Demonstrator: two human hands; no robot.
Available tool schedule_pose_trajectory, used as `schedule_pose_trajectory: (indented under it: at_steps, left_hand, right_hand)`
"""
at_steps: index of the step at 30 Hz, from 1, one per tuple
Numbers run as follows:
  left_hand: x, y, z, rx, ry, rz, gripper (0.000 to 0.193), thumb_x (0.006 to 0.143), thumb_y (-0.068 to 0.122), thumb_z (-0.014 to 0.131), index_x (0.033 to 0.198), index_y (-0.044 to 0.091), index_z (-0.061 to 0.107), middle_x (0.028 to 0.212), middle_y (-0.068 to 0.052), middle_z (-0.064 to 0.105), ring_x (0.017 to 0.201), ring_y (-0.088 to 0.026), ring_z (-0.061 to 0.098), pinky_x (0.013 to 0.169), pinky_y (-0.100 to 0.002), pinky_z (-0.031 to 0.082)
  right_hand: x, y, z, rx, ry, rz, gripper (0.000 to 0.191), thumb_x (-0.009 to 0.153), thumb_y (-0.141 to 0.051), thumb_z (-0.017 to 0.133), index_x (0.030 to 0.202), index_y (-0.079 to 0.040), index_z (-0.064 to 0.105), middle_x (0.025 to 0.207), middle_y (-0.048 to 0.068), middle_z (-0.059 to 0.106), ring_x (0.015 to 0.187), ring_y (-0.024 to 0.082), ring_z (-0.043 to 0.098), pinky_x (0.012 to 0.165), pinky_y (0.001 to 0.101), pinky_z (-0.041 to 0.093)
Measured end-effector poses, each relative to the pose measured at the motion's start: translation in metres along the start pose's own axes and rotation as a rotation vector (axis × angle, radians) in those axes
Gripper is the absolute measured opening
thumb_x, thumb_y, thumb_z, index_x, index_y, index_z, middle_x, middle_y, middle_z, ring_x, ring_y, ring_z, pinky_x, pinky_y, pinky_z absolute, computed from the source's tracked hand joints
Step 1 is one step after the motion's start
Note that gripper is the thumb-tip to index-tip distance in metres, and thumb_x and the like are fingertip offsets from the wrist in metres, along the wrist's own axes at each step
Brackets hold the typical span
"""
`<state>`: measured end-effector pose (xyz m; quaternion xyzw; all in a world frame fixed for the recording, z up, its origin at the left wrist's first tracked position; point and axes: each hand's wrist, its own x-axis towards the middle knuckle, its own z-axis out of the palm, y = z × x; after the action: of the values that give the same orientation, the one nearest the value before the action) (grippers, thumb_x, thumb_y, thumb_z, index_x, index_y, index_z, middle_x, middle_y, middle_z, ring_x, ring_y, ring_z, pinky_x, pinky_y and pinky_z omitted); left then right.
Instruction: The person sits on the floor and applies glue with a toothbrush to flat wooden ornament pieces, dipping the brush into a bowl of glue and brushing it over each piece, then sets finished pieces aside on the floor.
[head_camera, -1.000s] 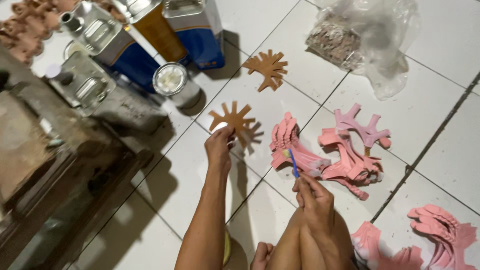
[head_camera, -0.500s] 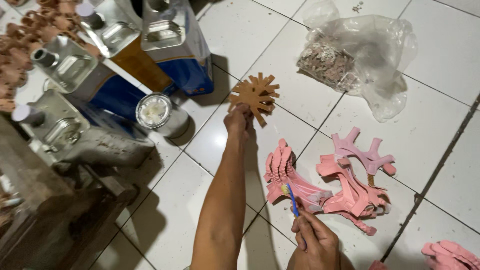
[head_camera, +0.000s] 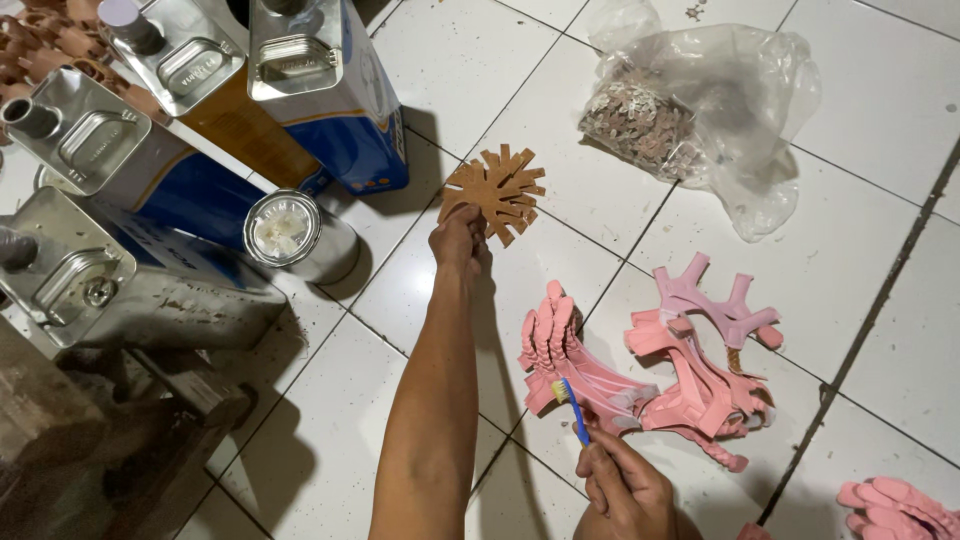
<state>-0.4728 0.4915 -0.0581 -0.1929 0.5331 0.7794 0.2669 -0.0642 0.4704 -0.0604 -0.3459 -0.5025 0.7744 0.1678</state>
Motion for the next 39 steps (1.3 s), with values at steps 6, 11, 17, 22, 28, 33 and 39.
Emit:
schedule_pose_trajectory:
  at_steps: [6,11,17,22,28,33,39]
  left_hand:
    - [-0.001,0.002,0.0,0.032,0.003,0.002,0.026,0.089,0.01,0.072,0.068,0.011,0.057,0.056,0.001,0.053,0.042,-0.008,0.042,0.038,-0.024,0.035]
    - [0.001,0.002,0.001,0.055,0.019,-0.022,0.025,0.089,0.011,0.072,0.069,0.011,0.058,0.057,0.002,0.052,0.043,-0.008,0.043,0.038,-0.024,0.036]
    - [0.002,0.001,0.001,0.051,-0.033,0.006,0.017,0.088,0.009,0.071,0.074,0.008,0.061,0.057,0.001,0.051,0.043,-0.009,0.042,0.038,-0.026,0.035]
    - [-0.003,0.004,0.002,0.042,-0.04,-0.005,0.013,0.089,0.008,0.069,0.079,0.007,0.062,0.058,0.002,0.052,0.045,-0.008,0.043,0.039,-0.025,0.036]
    - [-0.005,0.005,0.004,0.077,-0.04,0.02,0.016,0.09,0.007,0.068,0.075,0.005,0.064,0.058,0.0,0.052,0.045,-0.009,0.043,0.039,-0.026,0.034]
    - [-0.006,0.006,0.006,0.086,-0.025,0.02,0.017,0.09,0.007,0.069,0.075,0.005,0.062,0.058,0.0,0.053,0.046,-0.01,0.043,0.04,-0.027,0.035]
    - [-0.009,0.006,0.006,0.093,0.017,0.028,0.015,0.089,0.008,0.068,0.076,0.003,0.065,0.058,-0.002,0.054,0.046,-0.012,0.044,0.04,-0.028,0.037]
  right_hand:
    - [0.001,0.002,-0.002,-0.042,0.009,0.021,0.036,0.096,-0.003,0.059,0.128,0.01,0.066,0.078,0.015,0.066,0.049,0.01,0.046,0.046,0.0246,0.037]
    - [0.001,0.004,-0.004,-0.038,-0.022,-0.006,0.036,0.096,-0.004,0.059,0.129,0.01,0.065,0.077,0.014,0.066,0.048,0.008,0.044,0.044,0.0239,0.036]
    - [0.003,0.009,-0.01,-0.082,-0.044,0.005,0.037,0.096,-0.004,0.059,0.13,0.009,0.064,0.076,0.014,0.066,0.047,0.009,0.047,0.043,0.0247,0.037]
    - [0.004,0.008,-0.012,-0.068,-0.074,0.008,0.04,0.096,-0.005,0.058,0.133,0.008,0.061,0.077,0.014,0.067,0.047,0.009,0.047,0.044,0.0251,0.039]
    - [0.001,0.005,-0.011,-0.091,-0.089,0.011,0.039,0.096,-0.004,0.057,0.132,0.009,0.062,0.077,0.015,0.068,0.048,0.008,0.048,0.044,0.0251,0.04]
    - [0.0,0.003,-0.007,-0.074,-0.042,-0.008,0.037,0.096,-0.003,0.058,0.13,0.01,0.064,0.076,0.015,0.068,0.047,0.007,0.046,0.044,0.0236,0.036]
    - [-0.001,-0.01,-0.001,-0.084,-0.045,-0.007,0.036,0.096,-0.005,0.058,0.128,0.009,0.066,0.075,0.013,0.068,0.047,0.007,0.046,0.044,0.0228,0.036]
